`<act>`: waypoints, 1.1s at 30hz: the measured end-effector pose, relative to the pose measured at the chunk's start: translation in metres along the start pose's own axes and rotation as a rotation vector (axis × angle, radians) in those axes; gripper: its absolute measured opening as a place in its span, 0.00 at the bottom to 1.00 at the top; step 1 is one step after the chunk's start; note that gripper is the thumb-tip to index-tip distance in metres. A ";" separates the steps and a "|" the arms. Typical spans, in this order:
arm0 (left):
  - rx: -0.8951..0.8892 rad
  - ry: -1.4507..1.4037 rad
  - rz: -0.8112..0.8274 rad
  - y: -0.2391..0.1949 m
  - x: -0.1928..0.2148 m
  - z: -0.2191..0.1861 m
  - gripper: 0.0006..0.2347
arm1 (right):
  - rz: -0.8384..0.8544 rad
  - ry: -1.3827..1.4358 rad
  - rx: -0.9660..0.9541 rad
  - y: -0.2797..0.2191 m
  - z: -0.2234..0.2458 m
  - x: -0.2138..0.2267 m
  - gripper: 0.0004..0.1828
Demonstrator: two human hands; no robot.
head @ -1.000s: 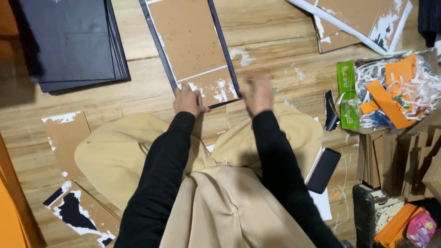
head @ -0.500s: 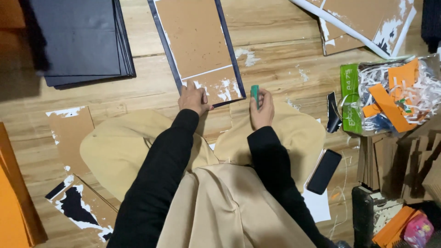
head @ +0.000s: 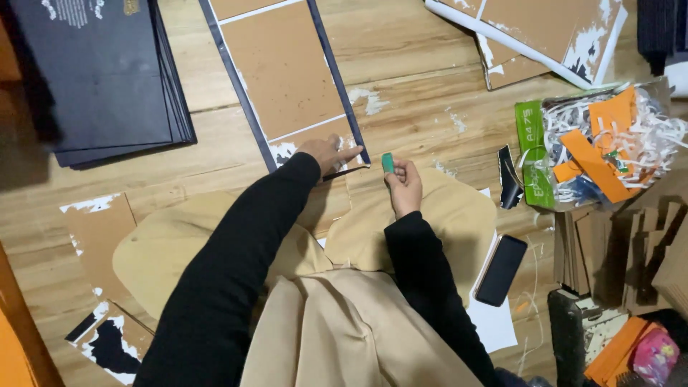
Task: Applying adhesive to cover templates and attaching cardboard panels to assemble book or box covers.
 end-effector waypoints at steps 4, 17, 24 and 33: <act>-0.041 0.031 0.035 0.002 -0.001 0.002 0.50 | -0.114 -0.392 0.097 -0.043 0.050 0.005 0.17; -0.164 0.257 0.126 -0.009 0.015 -0.013 0.46 | -0.041 -0.385 -0.033 -0.032 0.021 -0.011 0.23; -0.198 0.303 0.140 -0.009 0.019 -0.014 0.47 | -0.086 -0.405 0.026 -0.048 0.043 -0.011 0.22; -0.199 0.226 0.159 -0.014 0.032 -0.014 0.46 | -0.117 -0.839 0.370 -0.052 0.071 -0.033 0.17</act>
Point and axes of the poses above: each hand's wrist, its own y-axis towards the middle knuckle, its own x-axis out of the back of the hand, z = x × y, the point moved 5 cm from there along y, towards the middle knuckle, and after that the axes turned 10 degrees about -y, right-handed, at the moved point
